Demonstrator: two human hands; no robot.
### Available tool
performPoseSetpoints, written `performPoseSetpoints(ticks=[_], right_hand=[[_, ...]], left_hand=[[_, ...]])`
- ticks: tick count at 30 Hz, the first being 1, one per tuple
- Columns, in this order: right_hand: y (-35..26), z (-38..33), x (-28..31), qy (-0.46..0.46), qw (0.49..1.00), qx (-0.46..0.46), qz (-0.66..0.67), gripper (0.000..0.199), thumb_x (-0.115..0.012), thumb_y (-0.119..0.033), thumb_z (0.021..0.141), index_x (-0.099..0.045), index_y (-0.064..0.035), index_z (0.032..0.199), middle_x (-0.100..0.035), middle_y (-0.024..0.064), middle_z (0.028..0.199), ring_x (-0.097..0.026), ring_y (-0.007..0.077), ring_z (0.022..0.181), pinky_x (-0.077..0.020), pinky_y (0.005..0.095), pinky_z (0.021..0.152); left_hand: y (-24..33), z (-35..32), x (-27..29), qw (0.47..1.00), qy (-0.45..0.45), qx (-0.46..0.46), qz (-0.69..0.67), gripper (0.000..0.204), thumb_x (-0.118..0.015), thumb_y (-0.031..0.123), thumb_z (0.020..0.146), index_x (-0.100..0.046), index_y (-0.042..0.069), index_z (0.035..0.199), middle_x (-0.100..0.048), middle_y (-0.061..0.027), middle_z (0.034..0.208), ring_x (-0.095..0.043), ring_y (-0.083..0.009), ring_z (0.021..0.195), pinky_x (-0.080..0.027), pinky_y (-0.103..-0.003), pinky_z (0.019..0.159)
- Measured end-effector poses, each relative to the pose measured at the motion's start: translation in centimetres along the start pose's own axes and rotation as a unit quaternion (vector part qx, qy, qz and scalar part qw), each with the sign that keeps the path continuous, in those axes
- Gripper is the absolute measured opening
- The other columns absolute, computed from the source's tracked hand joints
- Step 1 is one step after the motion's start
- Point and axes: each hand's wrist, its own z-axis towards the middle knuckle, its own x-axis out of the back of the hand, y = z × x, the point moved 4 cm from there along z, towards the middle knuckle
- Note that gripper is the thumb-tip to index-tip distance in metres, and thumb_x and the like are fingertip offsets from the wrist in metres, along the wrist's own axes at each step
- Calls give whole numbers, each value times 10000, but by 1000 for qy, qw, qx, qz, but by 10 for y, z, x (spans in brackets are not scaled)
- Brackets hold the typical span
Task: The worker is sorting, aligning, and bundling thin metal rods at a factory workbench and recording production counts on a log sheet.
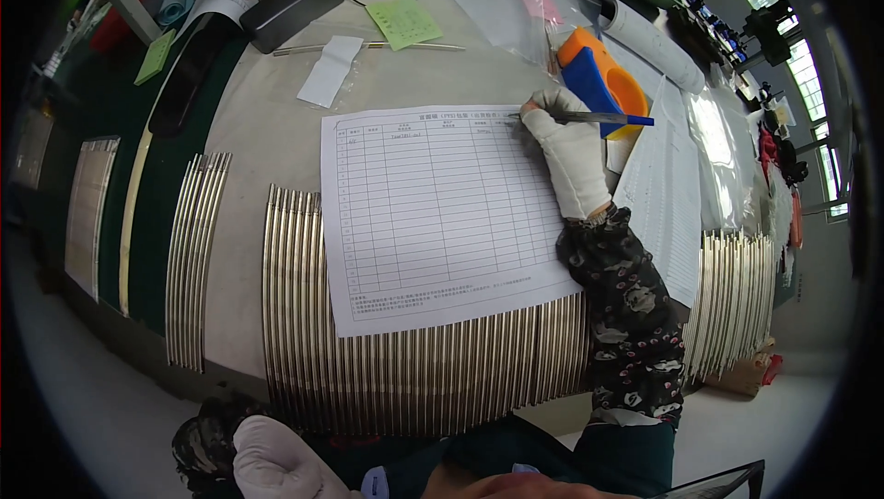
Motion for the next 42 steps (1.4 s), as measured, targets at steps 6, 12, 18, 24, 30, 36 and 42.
performPoseSetpoints(ticks=[6, 12, 18, 24, 30, 36, 42], right_hand=[[-2, -1, -4, -18, 995, 16, -92, 68, -613, -63, 747, -581, -8, 721, -519, -23, 627, -436, 44, 588, -371, 195, 545], [2, 0, -3, -18, 996, 25, -80, 71, -624, -50, 731, -580, -1, 705, -518, -17, 606, -437, 46, 572, -374, 197, 530], [5, 2, -5, -19, 996, 34, -85, 65, -621, -44, 726, -579, -1, 701, -517, -13, 591, -442, 47, 563, -377, 202, 523], [3, 1, -5, -24, 994, 52, -96, 62, -614, -45, 728, -580, -1, 701, -527, -8, 592, -450, 51, 562, -386, 207, 529], [4, 0, -4, -15, 994, 31, -102, 65, -612, -55, 728, -583, -2, 704, -538, -5, 603, -456, 50, 575, -390, 203, 542], [-2, 0, -1, 3, 994, 60, -87, 65, -612, -59, 742, -584, -11, 708, -546, -2, 615, -462, 51, 562, -387, 202, 533], [-22, -4, 8, 53, 998, 3, 42, 97, -588, -121, 835, -584, -24, 836, -586, 8, 658, -476, 41, 521, -383, 172, 499]], left_hand=[[7, -7, 0, 999, 1, 13, 33, 242, -493, 60, 786, -410, 139, 999, -468, -59, 597, -443, -157, 451, -324, -279, 380], [14, -12, 2, 998, 0, 19, 63, 188, -498, 91, 784, -432, 129, 955, -462, -55, 593, -434, -158, 456, -319, -281, 397], [21, -18, 4, 995, 0, 26, 93, 138, -504, 122, 781, -455, 119, 911, -457, -51, 589, -426, -158, 461, -313, -284, 414], [27, -24, 7, 992, 2, 33, 122, 102, -509, 153, 779, -477, 110, 867, -451, -47, 585, -418, -159, 466, -308, -286, 431], [35, -31, 11, 988, 2, 40, 152, 96, -514, 184, 777, -499, 100, 823, -445, -43, 581, -410, -159, 471, -302, -289, 447], [43, -36, 18, 982, 4, 45, 182, 124, -520, 215, 775, -522, 91, 778, -440, -39, 577, -401, -160, 477, -297, -291, 464], [33, -17, 11, 977, 20, 22, 211, 120, -517, 193, 777, -494, 86, 827, -441, -36, 578, -408, -154, 472, -306, -283, 454]])
